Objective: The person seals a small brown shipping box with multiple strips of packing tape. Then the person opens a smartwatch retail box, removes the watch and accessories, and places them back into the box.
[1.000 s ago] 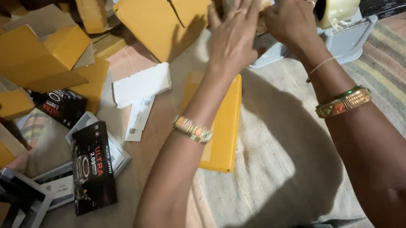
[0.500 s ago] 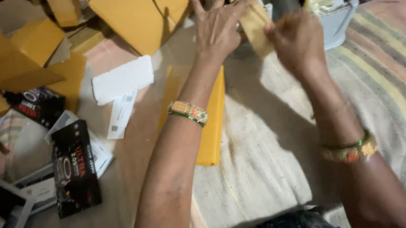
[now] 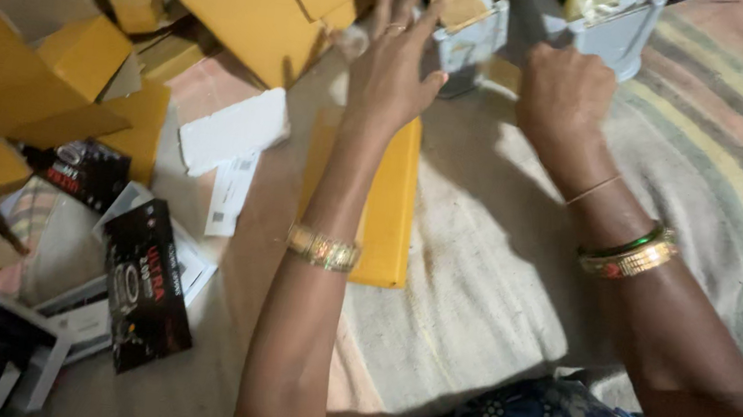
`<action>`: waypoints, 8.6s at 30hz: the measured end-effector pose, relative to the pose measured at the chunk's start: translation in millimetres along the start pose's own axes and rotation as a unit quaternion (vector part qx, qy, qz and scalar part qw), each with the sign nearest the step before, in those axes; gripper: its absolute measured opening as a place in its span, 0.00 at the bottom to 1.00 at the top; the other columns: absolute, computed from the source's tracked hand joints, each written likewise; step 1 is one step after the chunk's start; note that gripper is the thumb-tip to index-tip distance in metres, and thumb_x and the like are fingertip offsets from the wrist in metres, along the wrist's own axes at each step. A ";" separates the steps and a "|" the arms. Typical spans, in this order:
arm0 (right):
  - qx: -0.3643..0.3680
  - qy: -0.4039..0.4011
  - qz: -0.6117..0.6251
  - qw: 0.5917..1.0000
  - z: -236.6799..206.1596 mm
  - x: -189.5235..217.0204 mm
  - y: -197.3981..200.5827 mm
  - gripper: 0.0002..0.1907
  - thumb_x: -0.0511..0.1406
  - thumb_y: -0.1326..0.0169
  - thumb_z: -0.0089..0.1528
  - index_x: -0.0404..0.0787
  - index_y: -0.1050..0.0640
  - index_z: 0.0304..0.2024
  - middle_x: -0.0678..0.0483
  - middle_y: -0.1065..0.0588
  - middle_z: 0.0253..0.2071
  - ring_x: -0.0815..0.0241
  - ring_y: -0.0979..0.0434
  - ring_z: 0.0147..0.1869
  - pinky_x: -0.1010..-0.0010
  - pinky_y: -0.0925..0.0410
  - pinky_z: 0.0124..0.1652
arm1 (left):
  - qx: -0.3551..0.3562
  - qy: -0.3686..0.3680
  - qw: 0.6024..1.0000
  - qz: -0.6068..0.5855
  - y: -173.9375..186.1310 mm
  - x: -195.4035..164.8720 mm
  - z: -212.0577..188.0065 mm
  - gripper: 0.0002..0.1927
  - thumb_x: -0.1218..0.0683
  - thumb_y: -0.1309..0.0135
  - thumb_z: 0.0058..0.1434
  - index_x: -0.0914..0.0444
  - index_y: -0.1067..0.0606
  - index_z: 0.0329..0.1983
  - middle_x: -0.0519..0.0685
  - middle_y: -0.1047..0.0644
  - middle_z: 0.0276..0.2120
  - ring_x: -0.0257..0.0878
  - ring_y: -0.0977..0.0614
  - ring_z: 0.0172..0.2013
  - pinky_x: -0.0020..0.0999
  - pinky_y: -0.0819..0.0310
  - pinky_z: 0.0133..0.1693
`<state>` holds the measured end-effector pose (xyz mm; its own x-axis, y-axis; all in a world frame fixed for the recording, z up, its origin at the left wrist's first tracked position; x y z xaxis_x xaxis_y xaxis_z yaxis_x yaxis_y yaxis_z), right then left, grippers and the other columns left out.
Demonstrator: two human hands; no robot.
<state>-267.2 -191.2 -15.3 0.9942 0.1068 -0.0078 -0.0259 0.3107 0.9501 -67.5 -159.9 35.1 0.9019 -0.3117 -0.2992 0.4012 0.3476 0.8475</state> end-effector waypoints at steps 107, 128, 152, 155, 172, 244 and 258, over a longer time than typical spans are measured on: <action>-0.142 0.492 0.571 0.642 6.4 76.5 118.4 0.39 0.57 0.30 0.42 0.34 0.23 0.41 0.47 0.22 0.42 0.49 0.22 0.51 0.58 0.30 0.53 | -0.201 -0.086 0.947 -0.236 96.1 -17.8 -85.1 0.20 0.60 0.25 0.58 0.62 0.21 0.51 0.48 0.24 0.52 0.39 0.20 0.48 0.29 0.20 0.52; 0.035 0.328 0.749 0.574 6.0 76.4 113.7 0.19 0.52 0.45 0.71 0.47 0.28 0.51 0.56 0.21 0.52 0.62 0.18 0.55 0.71 0.25 0.59 | -0.298 0.012 0.920 -0.254 84.9 -18.9 -89.5 0.12 0.58 0.58 0.79 0.69 0.26 0.55 0.61 0.25 0.59 0.38 0.20 0.42 0.27 0.24 0.49; -0.215 0.281 0.562 0.748 -18.4 69.5 105.6 0.17 0.36 0.63 0.79 0.29 0.28 0.47 0.35 0.28 0.62 0.46 0.19 0.60 0.63 0.25 0.55 | -0.312 -0.074 0.905 -0.281 66.3 2.7 -95.0 0.21 0.49 0.61 0.81 0.70 0.24 0.56 0.55 0.21 0.54 0.45 0.19 0.54 0.37 0.22 0.59; -0.204 0.212 0.549 0.782 -19.8 66.1 87.0 0.18 0.38 0.63 0.80 0.29 0.29 0.47 0.39 0.24 0.58 0.50 0.18 0.55 0.67 0.27 0.48 | -0.333 -0.068 0.891 -0.300 61.7 13.2 -94.0 0.24 0.48 0.67 0.82 0.71 0.26 0.57 0.56 0.22 0.56 0.47 0.19 0.56 0.39 0.23 0.61; 0.228 0.212 0.655 0.688 -10.1 69.4 41.2 0.51 0.46 0.33 0.54 0.40 0.41 0.73 0.49 0.29 0.65 0.56 0.30 0.69 0.61 0.35 0.65 | -0.287 -0.059 0.897 -0.330 68.6 11.5 -94.9 0.15 0.57 0.49 0.74 0.68 0.29 0.60 0.58 0.24 0.59 0.46 0.22 0.60 0.39 0.29 0.66; 0.006 0.541 0.327 0.775 -77.0 42.8 62.8 0.45 0.55 0.52 0.63 0.32 0.39 0.72 0.35 0.43 0.74 0.37 0.48 0.77 0.50 0.48 0.69 | -0.037 0.429 0.893 -0.134 19.1 128.2 -102.3 0.44 0.29 0.61 0.66 0.63 0.44 0.74 0.66 0.35 0.67 0.62 0.33 0.66 0.49 0.40 0.64; 0.148 -0.038 0.471 0.869 94.1 30.9 -18.7 0.19 0.43 0.36 0.60 0.29 0.19 0.35 0.36 0.20 0.35 0.48 0.18 0.39 0.58 0.28 0.41 | -0.047 -0.169 0.955 0.238 -42.8 34.1 74.8 0.35 0.63 0.42 0.63 0.53 0.34 0.73 0.38 0.34 0.72 0.35 0.39 0.74 0.67 0.54 0.70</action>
<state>-226.2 -282.6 -4.0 0.5510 0.1151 0.8265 -0.8151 -0.1384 0.5626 -65.8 -251.5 21.4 0.8889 -0.3606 0.2826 -0.0150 0.5937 0.8045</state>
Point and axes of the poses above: each hand's wrist, its own z-axis towards the middle knuckle, its own y-axis out of the back of the hand, x = y × z, the point moved 4 cm from there along z, towards the middle knuckle
